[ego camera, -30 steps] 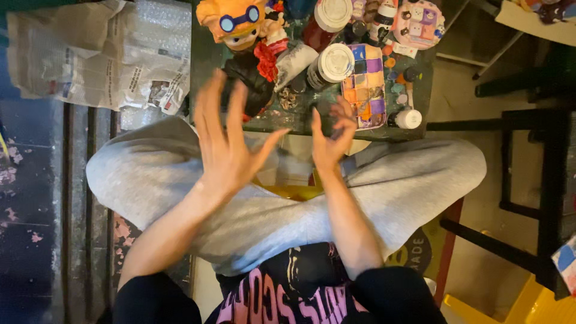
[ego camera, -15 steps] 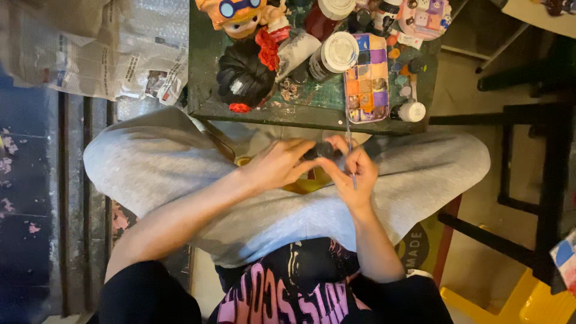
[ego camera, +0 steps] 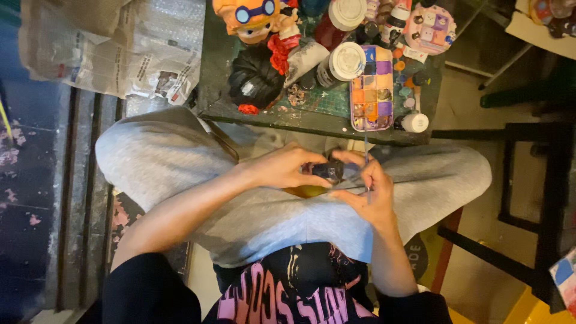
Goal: The person sits cross-legged on the floor and paints details on a decorative figurine with a small brush. They dip the brush into small paint containers, rotate the figurine to reach different sides, and work on the hair, face and body areas.
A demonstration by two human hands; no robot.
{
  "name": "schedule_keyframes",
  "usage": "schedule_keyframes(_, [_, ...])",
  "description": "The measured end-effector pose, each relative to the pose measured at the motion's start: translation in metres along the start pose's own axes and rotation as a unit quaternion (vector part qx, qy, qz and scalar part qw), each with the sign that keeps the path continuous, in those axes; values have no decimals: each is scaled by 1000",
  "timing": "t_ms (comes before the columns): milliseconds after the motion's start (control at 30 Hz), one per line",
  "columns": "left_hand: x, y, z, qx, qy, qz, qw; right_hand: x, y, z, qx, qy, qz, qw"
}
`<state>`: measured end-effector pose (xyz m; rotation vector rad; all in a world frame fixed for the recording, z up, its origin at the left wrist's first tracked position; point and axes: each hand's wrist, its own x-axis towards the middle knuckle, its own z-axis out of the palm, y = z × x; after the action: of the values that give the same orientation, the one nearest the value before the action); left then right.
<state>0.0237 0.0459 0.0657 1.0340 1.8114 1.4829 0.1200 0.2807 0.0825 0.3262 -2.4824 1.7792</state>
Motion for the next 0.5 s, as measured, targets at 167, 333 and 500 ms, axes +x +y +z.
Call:
schedule_keyframes(167, [-1, 0, -6, 17, -69, -35, 997, 8, -9, 5, -29, -26, -48, 998])
schedule_keyframes(333, [-2, -2, -10, -18, -71, -48, 996, 10, -10, -3, 7, -35, -15, 999])
schedule_keyframes(500, [-2, -4, -10, -34, -44, 25, 998, 7, -13, 5, -65, -12, 33, 997])
